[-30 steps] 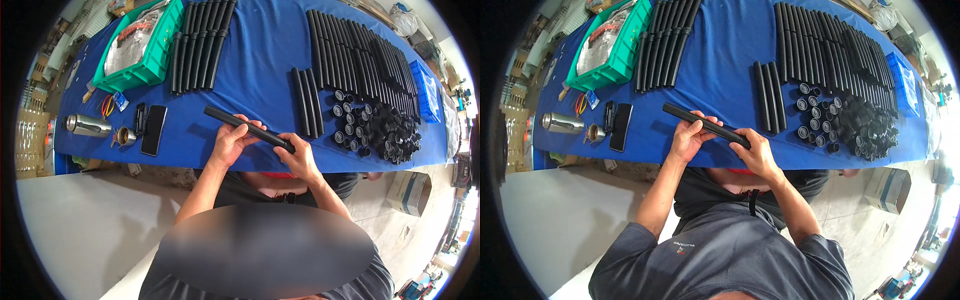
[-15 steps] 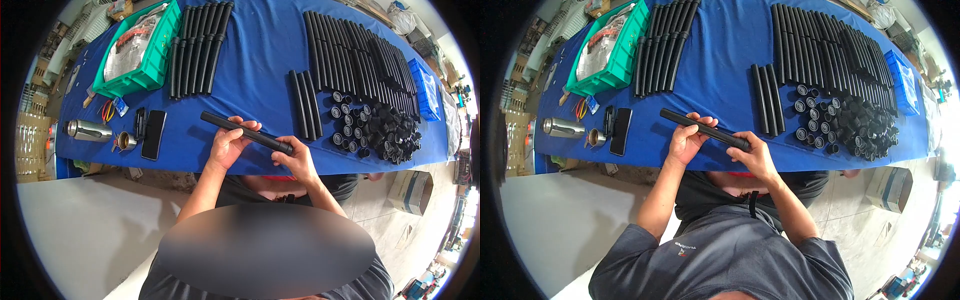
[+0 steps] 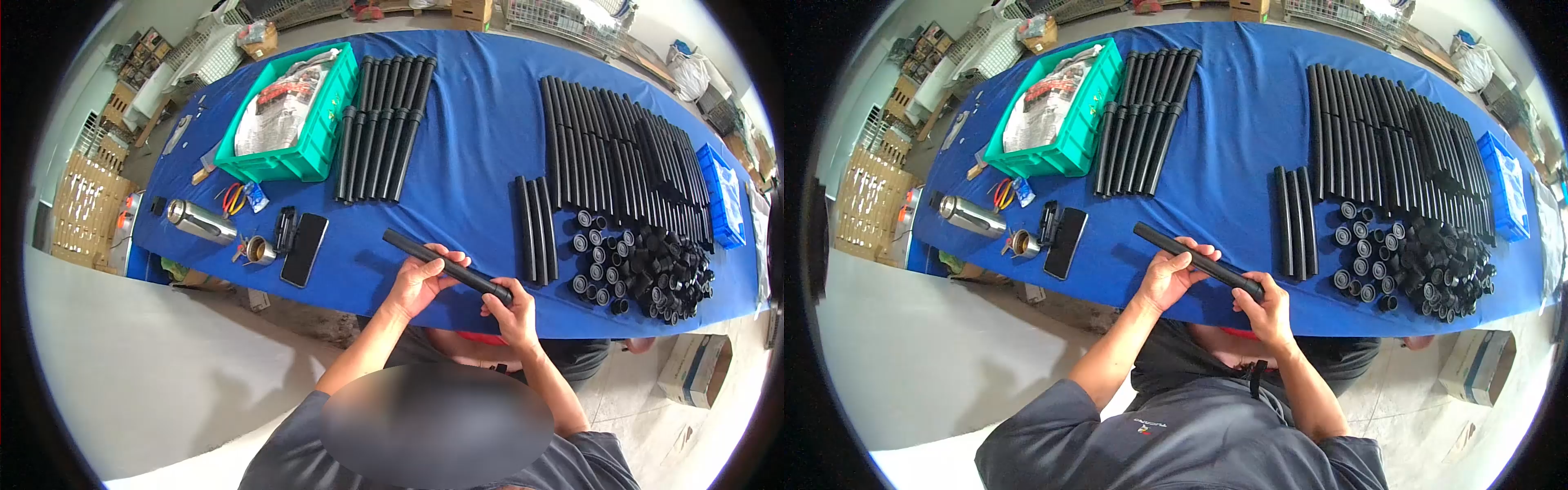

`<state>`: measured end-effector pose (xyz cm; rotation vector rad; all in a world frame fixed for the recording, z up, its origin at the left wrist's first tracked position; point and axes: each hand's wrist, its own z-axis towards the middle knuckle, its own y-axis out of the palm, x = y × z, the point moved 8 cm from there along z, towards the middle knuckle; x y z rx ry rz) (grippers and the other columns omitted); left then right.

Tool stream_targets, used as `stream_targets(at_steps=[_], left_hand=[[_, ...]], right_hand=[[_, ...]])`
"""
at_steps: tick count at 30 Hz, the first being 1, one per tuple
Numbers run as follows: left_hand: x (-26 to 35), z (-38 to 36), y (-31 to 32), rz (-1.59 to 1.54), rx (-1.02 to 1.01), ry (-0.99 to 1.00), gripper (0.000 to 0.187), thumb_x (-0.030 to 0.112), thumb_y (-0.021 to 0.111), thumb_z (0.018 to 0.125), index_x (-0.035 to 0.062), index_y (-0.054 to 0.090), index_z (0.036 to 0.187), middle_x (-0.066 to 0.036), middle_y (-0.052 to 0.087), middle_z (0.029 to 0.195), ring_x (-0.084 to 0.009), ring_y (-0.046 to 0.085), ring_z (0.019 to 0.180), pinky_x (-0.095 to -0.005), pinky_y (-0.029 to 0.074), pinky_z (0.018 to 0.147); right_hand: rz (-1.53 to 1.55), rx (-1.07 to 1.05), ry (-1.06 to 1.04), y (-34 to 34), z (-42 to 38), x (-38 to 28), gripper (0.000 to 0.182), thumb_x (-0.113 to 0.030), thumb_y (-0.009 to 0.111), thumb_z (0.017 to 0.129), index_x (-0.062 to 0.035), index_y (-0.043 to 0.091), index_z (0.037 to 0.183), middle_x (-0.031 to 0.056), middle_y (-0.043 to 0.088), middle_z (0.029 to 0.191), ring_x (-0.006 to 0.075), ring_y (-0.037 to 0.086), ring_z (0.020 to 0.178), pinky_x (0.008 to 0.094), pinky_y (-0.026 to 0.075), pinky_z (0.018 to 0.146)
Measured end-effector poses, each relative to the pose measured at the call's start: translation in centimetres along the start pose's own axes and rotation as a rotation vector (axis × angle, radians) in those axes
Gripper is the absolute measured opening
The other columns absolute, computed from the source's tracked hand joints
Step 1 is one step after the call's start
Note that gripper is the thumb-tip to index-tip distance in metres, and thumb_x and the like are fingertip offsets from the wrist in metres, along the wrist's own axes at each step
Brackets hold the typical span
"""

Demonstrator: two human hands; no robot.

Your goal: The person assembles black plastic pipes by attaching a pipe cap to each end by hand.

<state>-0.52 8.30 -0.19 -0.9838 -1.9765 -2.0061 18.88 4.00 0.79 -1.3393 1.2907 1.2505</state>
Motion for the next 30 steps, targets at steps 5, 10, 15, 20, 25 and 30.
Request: stream_targets(at_steps=[5, 10, 15, 20, 25, 30], left_hand=[[-0.6, 0.3, -0.4, -0.009, -0.025, -0.038, 0.025, 0.018, 0.065, 0.101, 0.0097, 0.061, 0.125, -0.02, 0.068, 0.128, -0.0359, 0.062, 0.129, -0.0517, 0.055, 0.106], [-0.3, 0.2, 0.0, -0.013, -0.088, -0.016, 0.025, 0.017, 0.065, 0.101, 0.01, 0.06, 0.125, -0.021, 0.067, 0.13, -0.0374, 0.061, 0.129, -0.0509, 0.056, 0.105], [-0.3, 0.2, 0.1, -0.033, -0.041, -0.04, 0.02, 0.014, 0.064, 0.102, 0.0114, 0.061, 0.121, -0.02, 0.068, 0.128, -0.0383, 0.061, 0.129, -0.0513, 0.054, 0.107], [-0.7, 0.4, -0.4, -0.091, -0.092, -0.067, 0.02, 0.015, 0.063, 0.102, 0.0116, 0.06, 0.122, -0.019, 0.068, 0.128, -0.0387, 0.06, 0.13, -0.0536, 0.051, 0.11], [-0.7, 0.4, -0.2, -0.052, -0.054, -0.08, 0.021, 0.015, 0.063, 0.102, 0.0117, 0.059, 0.123, -0.02, 0.068, 0.128, -0.0388, 0.059, 0.131, -0.054, 0.049, 0.111], [-0.6, 0.3, -0.1, -0.05, -0.061, -0.079, 0.021, 0.014, 0.062, 0.103, 0.0111, 0.059, 0.123, -0.021, 0.068, 0.128, -0.039, 0.059, 0.131, -0.0538, 0.049, 0.111]], right_hand=[[-0.575, 0.1, -0.494, 1.2, -1.7, -4.4, 0.036, -0.009, 0.079, 0.086, 0.0023, 0.062, 0.116, 0.0201, 0.066, 0.097, 0.0361, 0.069, 0.087, 0.0405, 0.054, 0.079], [-0.091, -0.04, 0.133, 0.5, -0.6, -0.4, 0.029, -0.007, 0.076, 0.089, 0.0039, 0.063, 0.112, 0.017, 0.066, 0.089, 0.03, 0.069, 0.08, 0.0376, 0.055, 0.074], [-0.594, 0.054, -0.495, 0.9, -0.8, -4.3, 0.033, -0.011, 0.077, 0.091, 0.0057, 0.063, 0.117, 0.0102, 0.069, 0.083, 0.0151, 0.067, 0.071, 0.03, 0.055, 0.064], [-0.122, -0.052, 0.036, 1.0, -0.8, -1.4, 0.033, -0.009, 0.076, 0.091, 0.0052, 0.062, 0.117, 0.0126, 0.067, 0.082, 0.0193, 0.067, 0.071, 0.034, 0.054, 0.066], [-0.705, 0.037, -0.594, 1.5, -1.4, -5.8, 0.035, -0.011, 0.076, 0.091, 0.0054, 0.062, 0.12, 0.0088, 0.068, 0.078, 0.0132, 0.066, 0.066, 0.0325, 0.056, 0.063], [-0.317, -0.071, -0.062, 0.9, -0.8, -2.0, 0.035, -0.01, 0.076, 0.09, 0.0036, 0.063, 0.12, 0.0173, 0.068, 0.091, 0.0298, 0.07, 0.078, 0.0394, 0.056, 0.07]])
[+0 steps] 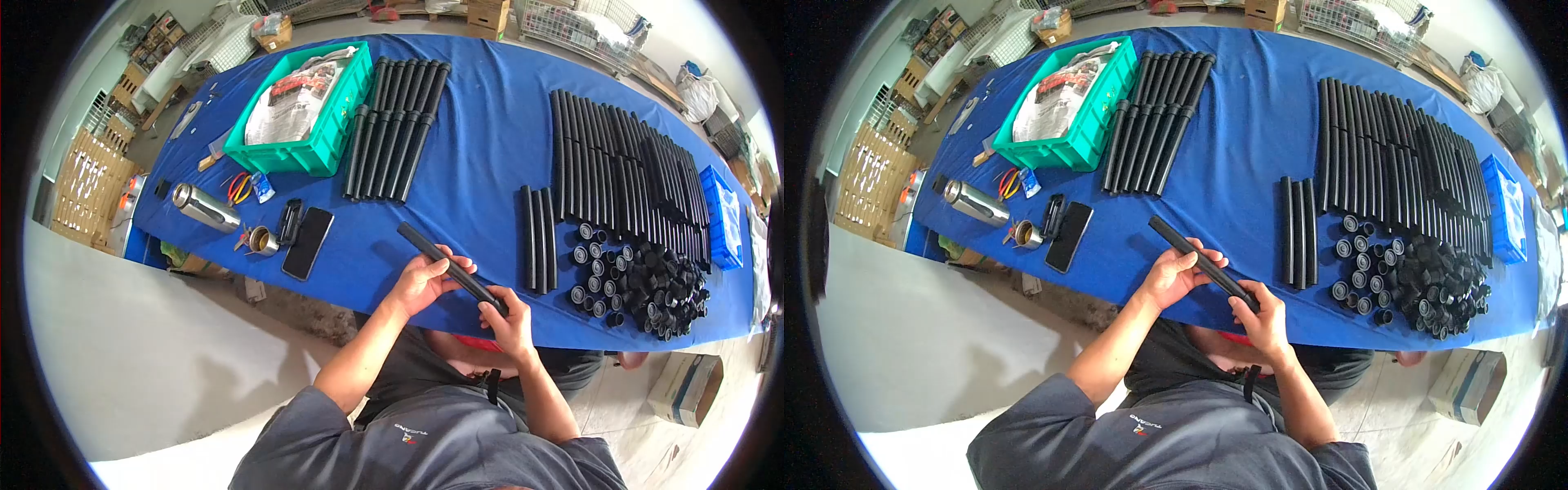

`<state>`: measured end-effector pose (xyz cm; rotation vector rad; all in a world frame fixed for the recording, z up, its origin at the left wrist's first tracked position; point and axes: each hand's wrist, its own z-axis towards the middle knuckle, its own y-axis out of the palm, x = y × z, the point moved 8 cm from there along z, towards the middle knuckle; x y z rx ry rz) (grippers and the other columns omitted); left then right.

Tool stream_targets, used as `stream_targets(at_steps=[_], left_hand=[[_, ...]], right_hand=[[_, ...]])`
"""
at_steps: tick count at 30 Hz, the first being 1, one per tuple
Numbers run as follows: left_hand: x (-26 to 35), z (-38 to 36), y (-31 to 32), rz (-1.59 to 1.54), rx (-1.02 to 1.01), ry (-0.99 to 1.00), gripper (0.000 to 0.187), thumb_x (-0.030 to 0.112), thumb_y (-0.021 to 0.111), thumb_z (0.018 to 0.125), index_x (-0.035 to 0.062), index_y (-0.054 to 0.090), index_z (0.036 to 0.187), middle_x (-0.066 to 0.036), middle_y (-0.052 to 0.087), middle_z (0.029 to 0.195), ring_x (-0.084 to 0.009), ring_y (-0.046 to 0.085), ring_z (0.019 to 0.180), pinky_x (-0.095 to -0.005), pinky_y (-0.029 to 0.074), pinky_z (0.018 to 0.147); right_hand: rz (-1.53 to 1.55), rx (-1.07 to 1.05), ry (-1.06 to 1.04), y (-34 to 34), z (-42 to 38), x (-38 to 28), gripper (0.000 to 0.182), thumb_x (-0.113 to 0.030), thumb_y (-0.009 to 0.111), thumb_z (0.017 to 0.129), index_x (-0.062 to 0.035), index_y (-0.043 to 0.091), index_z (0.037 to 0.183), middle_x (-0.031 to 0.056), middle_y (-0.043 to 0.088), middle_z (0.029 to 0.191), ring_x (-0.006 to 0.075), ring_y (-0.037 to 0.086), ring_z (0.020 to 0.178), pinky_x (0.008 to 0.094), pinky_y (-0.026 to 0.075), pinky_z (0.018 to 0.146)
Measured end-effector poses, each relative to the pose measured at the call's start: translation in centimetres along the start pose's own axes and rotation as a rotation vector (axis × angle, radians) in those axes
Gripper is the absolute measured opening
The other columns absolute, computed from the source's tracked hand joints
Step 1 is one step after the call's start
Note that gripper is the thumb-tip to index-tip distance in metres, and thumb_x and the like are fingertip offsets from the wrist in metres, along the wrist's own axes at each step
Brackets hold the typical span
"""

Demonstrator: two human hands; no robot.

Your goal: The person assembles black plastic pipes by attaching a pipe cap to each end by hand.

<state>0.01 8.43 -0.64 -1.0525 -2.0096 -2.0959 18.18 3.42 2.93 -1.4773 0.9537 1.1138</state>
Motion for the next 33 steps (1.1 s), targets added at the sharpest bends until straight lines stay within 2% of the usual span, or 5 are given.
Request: stream_targets(at_steps=[19, 22, 25, 29, 33], left_hand=[[-0.2, 0.0, -0.1, 0.005, 0.019, -0.002, 0.02, 0.017, 0.06, 0.105, 0.0101, 0.06, 0.123, -0.022, 0.068, 0.126, -0.0392, 0.06, 0.13, -0.0521, 0.052, 0.109], [-0.2, 0.1, 0.1, 0.006, 0.04, -0.014, 0.019, 0.017, 0.059, 0.105, 0.0098, 0.059, 0.123, -0.021, 0.068, 0.125, -0.0388, 0.061, 0.129, -0.0521, 0.052, 0.108], [0.0, -0.1, 0.1, 0.002, -0.014, -0.003, 0.019, 0.018, 0.059, 0.105, 0.0095, 0.06, 0.123, -0.021, 0.069, 0.126, -0.038, 0.061, 0.129, -0.0524, 0.052, 0.108], [-0.1, 0.2, 0.2, 0.038, 0.035, -0.009, 0.02, 0.018, 0.061, 0.104, 0.0103, 0.06, 0.122, -0.02, 0.069, 0.125, -0.0383, 0.062, 0.128, -0.0525, 0.05, 0.11], [-0.1, 0.0, -0.2, 0.006, 0.007, -0.005, 0.019, 0.017, 0.064, 0.103, 0.0103, 0.062, 0.121, -0.021, 0.07, 0.123, -0.0397, 0.062, 0.127, -0.0539, 0.049, 0.11]], right_hand=[[0.128, -0.049, 0.184, -0.3, 0.4, 0.3, 0.032, -0.015, 0.076, 0.091, 0.0023, 0.068, 0.117, 0.0107, 0.069, 0.078, 0.0183, 0.068, 0.064, 0.0325, 0.055, 0.061], [-0.491, 0.193, -0.593, -0.4, -0.5, -4.4, 0.033, -0.016, 0.074, 0.094, 0.0038, 0.067, 0.12, 0.0044, 0.067, 0.074, 0.0077, 0.062, 0.06, 0.0273, 0.053, 0.056], [0.1, -0.037, 0.163, 0.2, -0.3, 0.1, 0.036, -0.016, 0.075, 0.093, 0.003, 0.066, 0.122, 0.0098, 0.069, 0.083, 0.0159, 0.067, 0.067, 0.0325, 0.056, 0.061], [-0.363, 0.089, -0.282, -0.3, -0.4, -3.1, 0.039, -0.015, 0.078, 0.088, 0.0011, 0.065, 0.122, 0.0218, 0.068, 0.1, 0.0411, 0.069, 0.085, 0.0444, 0.056, 0.074], [0.013, -0.082, 0.139, -0.1, 0.1, -0.4, 0.039, -0.022, 0.077, 0.092, 0.0015, 0.066, 0.122, 0.0142, 0.071, 0.083, 0.0203, 0.07, 0.069, 0.0344, 0.055, 0.062]])
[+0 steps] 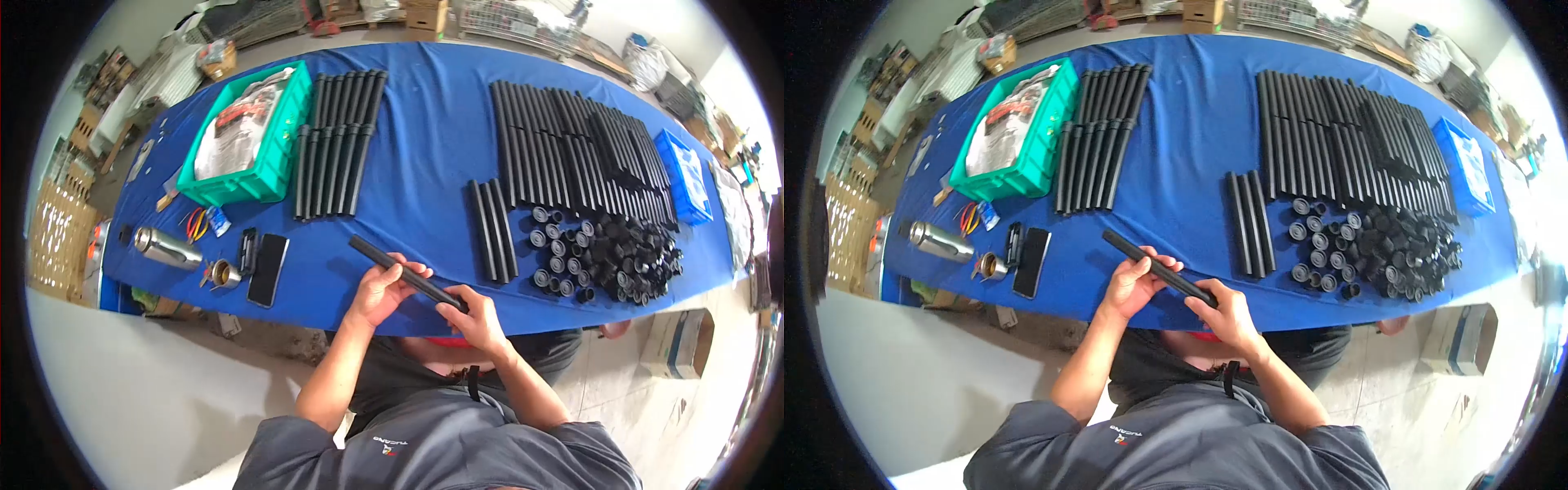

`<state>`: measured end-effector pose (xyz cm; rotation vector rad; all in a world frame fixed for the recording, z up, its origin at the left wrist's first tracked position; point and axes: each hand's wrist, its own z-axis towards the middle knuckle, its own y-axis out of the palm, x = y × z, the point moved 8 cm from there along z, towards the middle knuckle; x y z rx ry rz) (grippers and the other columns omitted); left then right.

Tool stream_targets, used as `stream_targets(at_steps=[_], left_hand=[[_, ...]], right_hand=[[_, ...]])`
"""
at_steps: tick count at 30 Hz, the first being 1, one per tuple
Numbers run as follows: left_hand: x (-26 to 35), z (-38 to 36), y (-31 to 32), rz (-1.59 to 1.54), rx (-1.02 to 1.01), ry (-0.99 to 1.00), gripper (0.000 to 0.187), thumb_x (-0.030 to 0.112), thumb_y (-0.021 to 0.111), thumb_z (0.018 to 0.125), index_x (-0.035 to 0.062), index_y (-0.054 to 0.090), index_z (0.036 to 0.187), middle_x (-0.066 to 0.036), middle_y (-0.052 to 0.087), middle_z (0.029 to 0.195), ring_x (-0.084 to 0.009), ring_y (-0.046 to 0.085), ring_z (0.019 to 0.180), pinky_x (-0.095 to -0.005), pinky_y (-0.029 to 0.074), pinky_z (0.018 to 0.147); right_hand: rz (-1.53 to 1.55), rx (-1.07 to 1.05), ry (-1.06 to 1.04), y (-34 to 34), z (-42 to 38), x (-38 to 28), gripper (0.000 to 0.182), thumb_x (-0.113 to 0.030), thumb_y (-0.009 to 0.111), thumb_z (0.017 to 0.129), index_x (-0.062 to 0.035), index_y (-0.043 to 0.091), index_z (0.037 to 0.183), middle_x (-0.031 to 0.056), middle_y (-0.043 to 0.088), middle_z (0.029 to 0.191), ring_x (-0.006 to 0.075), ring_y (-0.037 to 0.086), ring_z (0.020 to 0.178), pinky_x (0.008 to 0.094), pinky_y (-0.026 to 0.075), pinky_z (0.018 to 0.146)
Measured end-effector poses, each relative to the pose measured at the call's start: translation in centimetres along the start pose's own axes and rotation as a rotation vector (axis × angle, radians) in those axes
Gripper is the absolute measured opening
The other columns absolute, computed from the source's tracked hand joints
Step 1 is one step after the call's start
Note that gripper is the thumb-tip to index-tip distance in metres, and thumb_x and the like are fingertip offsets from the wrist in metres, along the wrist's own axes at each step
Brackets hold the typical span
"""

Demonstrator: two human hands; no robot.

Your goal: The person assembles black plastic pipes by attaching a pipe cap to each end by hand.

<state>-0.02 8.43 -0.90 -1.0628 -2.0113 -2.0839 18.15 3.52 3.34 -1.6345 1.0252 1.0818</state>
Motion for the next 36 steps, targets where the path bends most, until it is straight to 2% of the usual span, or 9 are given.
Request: stream_targets(at_steps=[3, 4, 6, 8, 28, 31, 34, 35, 36], left_hand=[[0.0, 0.2, 0.3, 0.012, 0.003, -0.022, 0.022, 0.016, 0.066, 0.101, 0.0094, 0.061, 0.121, -0.022, 0.07, 0.123, -0.0388, 0.064, 0.125, -0.0532, 0.051, 0.109], [0.0, 0.1, 0.3, 0.016, 0.01, -0.019, 0.022, 0.013, 0.065, 0.101, 0.0088, 0.06, 0.123, -0.022, 0.069, 0.124, -0.0397, 0.063, 0.126, -0.0532, 0.052, 0.108], [0.1, 0.0, 0.3, 0.033, 0.059, -0.027, 0.023, 0.01, 0.063, 0.102, 0.0085, 0.06, 0.124, -0.023, 0.069, 0.125, -0.0406, 0.061, 0.128, -0.054, 0.052, 0.109], [0.1, 0.0, 0.1, 0.023, 0.065, -0.014, 0.023, 0.007, 0.061, 0.102, 0.0077, 0.059, 0.125, -0.024, 0.068, 0.125, -0.0414, 0.061, 0.129, -0.055, 0.053, 0.107], [0.1, 0.0, -0.2, 0.063, 0.014, 0.013, 0.024, 0.008, 0.065, 0.1, 0.0053, 0.062, 0.124, -0.025, 0.068, 0.126, -0.0409, 0.063, 0.126, -0.0562, 0.058, 0.101], [0.2, -0.1, -0.4, 0.043, -0.028, 0.016, 0.025, 0.006, 0.064, 0.1, 0.0046, 0.062, 0.125, -0.026, 0.066, 0.129, -0.0417, 0.062, 0.127, -0.0561, 0.056, 0.104], [0.3, -0.1, -0.7, 0.029, -0.044, 0.016, 0.026, 0.005, 0.064, 0.1, 0.0041, 0.062, 0.125, -0.027, 0.065, 0.13, -0.0421, 0.061, 0.127, -0.0563, 0.056, 0.105], [0.2, 0.0, -0.6, 0.027, -0.048, 0.013, 0.026, 0.004, 0.063, 0.099, 0.004, 0.062, 0.125, -0.027, 0.065, 0.13, -0.0422, 0.061, 0.127, -0.0564, 0.055, 0.105], [0.2, 0.1, -0.6, 0.022, -0.035, 0.012, 0.026, 0.004, 0.064, 0.099, 0.004, 0.062, 0.125, -0.027, 0.065, 0.13, -0.0422, 0.061, 0.127, -0.0564, 0.055, 0.105]], right_hand=[[0.093, -0.076, 0.123, -0.1, -0.1, 0.2, 0.04, -0.025, 0.076, 0.094, 0.002, 0.067, 0.122, 0.0101, 0.07, 0.077, 0.0107, 0.066, 0.064, 0.0289, 0.053, 0.058], [0.023, -0.065, 0.132, -0.4, -0.3, 0.1, 0.041, -0.025, 0.076, 0.093, 0.0016, 0.067, 0.123, 0.0147, 0.072, 0.083, 0.0181, 0.07, 0.071, 0.033, 0.055, 0.064], [-0.131, 0.098, -0.243, -0.7, -0.2, -1.0, 0.041, -0.024, 0.076, 0.092, 0.0014, 0.066, 0.123, 0.0194, 0.072, 0.091, 0.0281, 0.072, 0.081, 0.0381, 0.056, 0.073], [-0.222, 0.105, -0.294, -0.9, -0.5, -2.0, 0.036, -0.025, 0.074, 0.093, 0.0013, 0.067, 0.117, 0.0219, 0.071, 0.098, 0.0387, 0.07, 0.089, 0.0438, 0.055, 0.079], [-0.424, 0.215, -0.517, -0.4, -1.4, -2.7, 0.034, -0.022, 0.072, 0.092, 0.002, 0.064, 0.114, 0.0225, 0.068, 0.094, 0.0407, 0.069, 0.089, 0.0467, 0.056, 0.078], [-0.307, 0.21, -0.488, -1.1, -1.4, -3.4, 0.032, -0.02, 0.073, 0.092, 0.0006, 0.064, 0.115, 0.0218, 0.068, 0.094, 0.0381, 0.07, 0.089, 0.044, 0.057, 0.076], [0.185, -0.152, 0.133, -0.7, -1.0, -1.7, 0.032, -0.019, 0.073, 0.091, -0.0005, 0.064, 0.115, 0.0211, 0.067, 0.097, 0.0379, 0.07, 0.09, 0.0443, 0.058, 0.076], [0.129, -0.129, 0.126, -0.8, -0.9, -1.5, 0.032, -0.018, 0.073, 0.09, 0.0, 0.063, 0.115, 0.021, 0.068, 0.098, 0.039, 0.07, 0.091, 0.0449, 0.057, 0.075], [0.006, -0.018, -0.086, -1.1, -0.5, -1.8, 0.033, -0.019, 0.073, 0.091, 0.0001, 0.063, 0.115, 0.0213, 0.068, 0.097, 0.0391, 0.07, 0.091, 0.0449, 0.057, 0.075]])
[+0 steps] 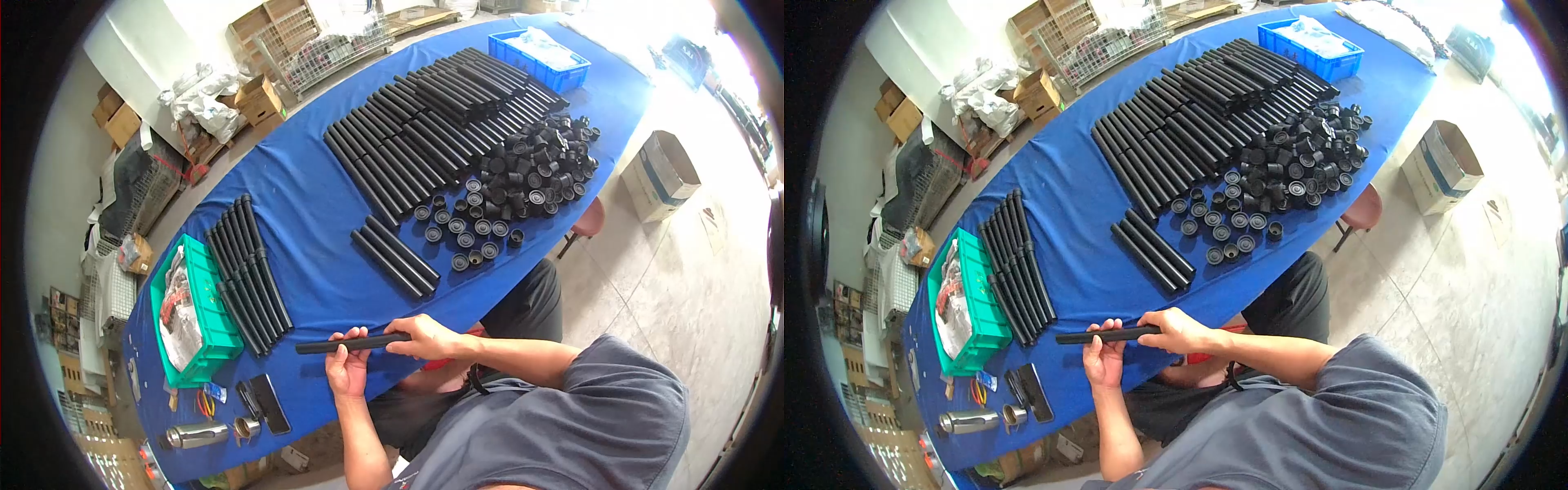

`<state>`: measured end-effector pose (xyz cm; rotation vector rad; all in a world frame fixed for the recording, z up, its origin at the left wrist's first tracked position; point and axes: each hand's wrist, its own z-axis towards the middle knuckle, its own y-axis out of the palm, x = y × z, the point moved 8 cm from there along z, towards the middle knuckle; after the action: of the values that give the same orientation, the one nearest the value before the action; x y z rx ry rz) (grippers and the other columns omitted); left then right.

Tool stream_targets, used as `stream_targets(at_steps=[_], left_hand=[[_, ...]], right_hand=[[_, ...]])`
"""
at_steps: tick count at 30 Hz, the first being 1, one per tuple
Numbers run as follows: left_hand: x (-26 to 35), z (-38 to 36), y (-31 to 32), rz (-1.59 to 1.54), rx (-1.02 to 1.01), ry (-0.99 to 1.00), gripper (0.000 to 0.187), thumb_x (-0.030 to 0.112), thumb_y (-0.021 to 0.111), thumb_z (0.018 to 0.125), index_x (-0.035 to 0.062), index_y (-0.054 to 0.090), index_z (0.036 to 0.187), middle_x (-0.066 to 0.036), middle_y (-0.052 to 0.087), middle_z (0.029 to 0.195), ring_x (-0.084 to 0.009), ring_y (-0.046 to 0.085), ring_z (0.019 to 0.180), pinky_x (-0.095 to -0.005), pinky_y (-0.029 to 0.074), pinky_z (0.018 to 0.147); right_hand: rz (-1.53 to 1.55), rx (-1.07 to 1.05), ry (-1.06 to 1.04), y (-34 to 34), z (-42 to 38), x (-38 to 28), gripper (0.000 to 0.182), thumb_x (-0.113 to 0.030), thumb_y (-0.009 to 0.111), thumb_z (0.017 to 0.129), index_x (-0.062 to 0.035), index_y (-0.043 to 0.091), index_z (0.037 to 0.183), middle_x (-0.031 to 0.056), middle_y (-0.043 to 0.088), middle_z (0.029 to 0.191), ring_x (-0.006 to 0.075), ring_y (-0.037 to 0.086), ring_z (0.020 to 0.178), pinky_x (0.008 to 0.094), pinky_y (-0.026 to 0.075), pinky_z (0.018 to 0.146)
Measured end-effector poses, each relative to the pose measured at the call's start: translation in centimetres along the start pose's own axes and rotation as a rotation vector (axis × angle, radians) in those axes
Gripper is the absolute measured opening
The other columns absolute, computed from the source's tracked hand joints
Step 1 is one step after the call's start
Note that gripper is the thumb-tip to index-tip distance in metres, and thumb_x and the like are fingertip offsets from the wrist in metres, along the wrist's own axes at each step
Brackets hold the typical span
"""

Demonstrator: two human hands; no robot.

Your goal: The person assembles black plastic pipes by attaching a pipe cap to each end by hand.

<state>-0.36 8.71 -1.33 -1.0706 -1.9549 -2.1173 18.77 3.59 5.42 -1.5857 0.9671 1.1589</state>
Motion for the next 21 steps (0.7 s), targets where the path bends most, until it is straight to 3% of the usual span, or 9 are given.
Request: stream_targets(at_steps=[2, 6, 9, 12, 13, 16, 17, 21], left_hand=[[0.0, 0.0, 0.0, -0.007, 0.03, 0.001, 0.027, 0.004, 0.064, 0.099, 0.004, 0.062, 0.126, -0.026, 0.066, 0.13, -0.0421, 0.061, 0.127, -0.0563, 0.055, 0.105], [0.2, -0.2, -0.4, -0.009, 0.002, 0.005, 0.027, 0.004, 0.064, 0.099, 0.0041, 0.062, 0.126, -0.026, 0.066, 0.13, -0.0418, 0.061, 0.128, -0.0556, 0.055, 0.106], [0.0, -0.2, 0.2, -0.006, 0.003, -0.014, 0.026, 0.005, 0.063, 0.1, 0.0042, 0.062, 0.126, -0.026, 0.066, 0.13, -0.0415, 0.061, 0.128, -0.0555, 0.054, 0.107], [0.0, 0.0, 0.2, -0.021, 0.02, -0.015, 0.025, 0.006, 0.064, 0.1, 0.0043, 0.062, 0.126, -0.025, 0.067, 0.128, -0.0414, 0.061, 0.128, -0.0563, 0.054, 0.107], [0.0, -0.1, 0.1, -0.024, 0.01, -0.009, 0.025, 0.007, 0.064, 0.1, 0.0043, 0.062, 0.125, -0.025, 0.067, 0.128, -0.0413, 0.061, 0.127, -0.0567, 0.053, 0.108], [0.0, -0.2, -0.1, -0.028, 0.004, 0.0, 0.025, 0.007, 0.064, 0.101, 0.0045, 0.062, 0.125, -0.025, 0.067, 0.128, -0.0411, 0.062, 0.127, -0.0574, 0.053, 0.108], [0.1, -0.3, 0.0, -0.028, 0.005, -0.001, 0.025, 0.008, 0.064, 0.101, 0.0046, 0.062, 0.125, -0.025, 0.067, 0.128, -0.041, 0.062, 0.127, -0.0576, 0.053, 0.108], [0.1, 0.0, 0.0, -0.003, -0.03, 0.009, 0.023, 0.008, 0.064, 0.101, 0.005, 0.063, 0.124, -0.025, 0.068, 0.127, -0.0409, 0.062, 0.127, -0.0579, 0.052, 0.108]], right_hand=[[-0.259, 0.208, -0.423, 0.4, -0.3, -0.2, 0.034, -0.02, 0.074, 0.091, 0.0004, 0.064, 0.115, 0.0218, 0.069, 0.095, 0.0392, 0.07, 0.091, 0.0448, 0.057, 0.075], [-0.181, 0.152, -0.335, 0.5, -0.3, 0.0, 0.034, -0.021, 0.073, 0.091, -0.0002, 0.063, 0.116, 0.0209, 0.068, 0.099, 0.0396, 0.07, 0.091, 0.0464, 0.057, 0.077], [0.009, -0.122, 0.111, 0.4, -0.3, 0.4, 0.035, -0.021, 0.073, 0.091, -0.0002, 0.062, 0.117, 0.0208, 0.067, 0.1, 0.04, 0.069, 0.093, 0.047, 0.057, 0.079], [-0.407, 0.214, -0.453, 0.6, -1.1, -1.4, 0.036, -0.024, 0.073, 0.092, 0.0007, 0.064, 0.117, 0.0208, 0.069, 0.093, 0.0371, 0.071, 0.087, 0.0452, 0.057, 0.077], [-0.375, 0.258, -0.473, 0.5, -1.1, -1.2, 0.037, -0.026, 0.073, 0.093, 0.0019, 0.066, 0.116, 0.0203, 0.071, 0.085, 0.0342, 0.072, 0.079, 0.0431, 0.058, 0.074], [-0.107, 0.034, -0.181, 0.3, -0.2, 0.0, 0.039, -0.028, 0.073, 0.093, 0.0028, 0.067, 0.117, 0.0199, 0.071, 0.081, 0.0336, 0.072, 0.073, 0.043, 0.057, 0.07], [0.087, -0.075, 0.061, 0.2, -0.5, 0.4, 0.041, -0.029, 0.073, 0.092, 0.0036, 0.067, 0.117, 0.0214, 0.071, 0.082, 0.0348, 0.072, 0.074, 0.0437, 0.056, 0.07], [-0.084, 0.054, -0.151, 0.3, -0.1, 0.6, 0.041, -0.029, 0.072, 0.092, 0.0038, 0.068, 0.116, 0.0225, 0.071, 0.082, 0.0365, 0.072, 0.076, 0.0443, 0.056, 0.071]])
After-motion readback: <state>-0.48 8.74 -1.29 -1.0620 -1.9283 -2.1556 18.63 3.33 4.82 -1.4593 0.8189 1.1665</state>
